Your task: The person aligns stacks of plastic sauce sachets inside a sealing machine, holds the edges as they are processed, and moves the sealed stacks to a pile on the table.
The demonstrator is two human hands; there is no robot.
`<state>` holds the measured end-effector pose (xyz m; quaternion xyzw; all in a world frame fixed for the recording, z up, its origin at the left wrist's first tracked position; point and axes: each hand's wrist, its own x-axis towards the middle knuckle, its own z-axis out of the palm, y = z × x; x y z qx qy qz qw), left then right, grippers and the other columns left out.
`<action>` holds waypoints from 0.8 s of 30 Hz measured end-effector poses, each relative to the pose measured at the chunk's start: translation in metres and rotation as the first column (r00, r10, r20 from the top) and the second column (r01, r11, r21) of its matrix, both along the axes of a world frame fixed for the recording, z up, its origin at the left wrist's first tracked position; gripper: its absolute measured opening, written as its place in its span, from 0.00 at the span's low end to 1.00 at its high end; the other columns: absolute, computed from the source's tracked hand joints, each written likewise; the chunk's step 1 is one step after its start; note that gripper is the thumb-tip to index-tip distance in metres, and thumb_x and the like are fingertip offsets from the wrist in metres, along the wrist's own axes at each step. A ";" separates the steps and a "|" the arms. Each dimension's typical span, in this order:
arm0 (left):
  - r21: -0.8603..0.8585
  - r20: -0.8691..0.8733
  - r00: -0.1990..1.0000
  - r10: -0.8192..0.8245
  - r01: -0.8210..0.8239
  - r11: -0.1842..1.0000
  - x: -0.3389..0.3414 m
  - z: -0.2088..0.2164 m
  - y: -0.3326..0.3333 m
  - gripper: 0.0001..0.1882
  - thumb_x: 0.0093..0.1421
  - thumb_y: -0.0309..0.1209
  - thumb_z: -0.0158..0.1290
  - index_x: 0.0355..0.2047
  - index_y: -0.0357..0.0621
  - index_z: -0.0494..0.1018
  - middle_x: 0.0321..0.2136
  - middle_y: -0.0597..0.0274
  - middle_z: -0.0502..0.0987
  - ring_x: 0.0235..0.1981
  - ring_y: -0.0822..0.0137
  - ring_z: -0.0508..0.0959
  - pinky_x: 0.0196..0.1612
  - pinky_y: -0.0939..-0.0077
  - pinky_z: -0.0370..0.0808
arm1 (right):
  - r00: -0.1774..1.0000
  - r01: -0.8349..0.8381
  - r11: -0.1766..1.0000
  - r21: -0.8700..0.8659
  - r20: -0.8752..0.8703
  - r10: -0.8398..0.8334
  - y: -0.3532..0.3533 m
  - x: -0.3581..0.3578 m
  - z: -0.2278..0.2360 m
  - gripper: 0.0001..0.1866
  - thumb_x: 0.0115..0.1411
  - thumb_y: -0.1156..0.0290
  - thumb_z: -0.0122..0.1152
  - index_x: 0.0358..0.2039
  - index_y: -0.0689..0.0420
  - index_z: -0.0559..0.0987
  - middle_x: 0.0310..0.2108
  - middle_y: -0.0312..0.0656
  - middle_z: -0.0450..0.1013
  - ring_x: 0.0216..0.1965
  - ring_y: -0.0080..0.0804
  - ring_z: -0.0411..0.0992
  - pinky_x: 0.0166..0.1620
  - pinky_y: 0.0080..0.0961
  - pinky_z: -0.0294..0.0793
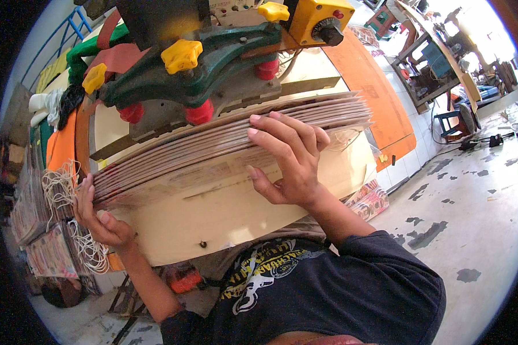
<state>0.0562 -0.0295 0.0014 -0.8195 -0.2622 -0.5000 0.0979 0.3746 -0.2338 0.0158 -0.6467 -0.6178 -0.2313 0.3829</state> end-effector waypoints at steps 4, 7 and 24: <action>0.014 -0.035 0.999 0.018 -0.017 1.000 -0.003 0.003 0.000 0.26 0.74 0.38 0.30 0.56 0.35 0.72 0.56 0.46 0.79 0.59 0.50 0.77 0.69 0.52 0.59 | 1.000 -0.010 1.000 0.008 -0.004 0.010 -0.001 0.000 -0.001 0.30 0.50 0.61 0.68 0.55 0.50 0.78 0.59 0.37 0.76 0.58 0.36 0.71 0.57 0.39 0.55; 0.007 -0.071 0.997 0.040 -0.040 0.999 -0.004 0.004 -0.001 0.28 0.74 0.38 0.28 0.55 0.35 0.75 0.56 0.47 0.79 0.59 0.51 0.77 0.69 0.53 0.59 | 1.000 -0.004 1.000 0.008 0.005 0.004 -0.002 -0.001 -0.001 0.29 0.49 0.61 0.67 0.55 0.50 0.79 0.59 0.37 0.76 0.58 0.35 0.71 0.56 0.38 0.56; 0.000 -0.130 0.986 0.105 -0.106 0.994 0.003 0.014 -0.007 0.31 0.73 0.39 0.26 0.56 0.32 0.76 0.56 0.47 0.79 0.60 0.52 0.77 0.69 0.56 0.60 | 0.999 0.031 0.998 -0.051 0.030 -0.030 -0.003 0.000 0.003 0.28 0.52 0.65 0.65 0.56 0.49 0.80 0.62 0.37 0.75 0.62 0.37 0.71 0.61 0.36 0.55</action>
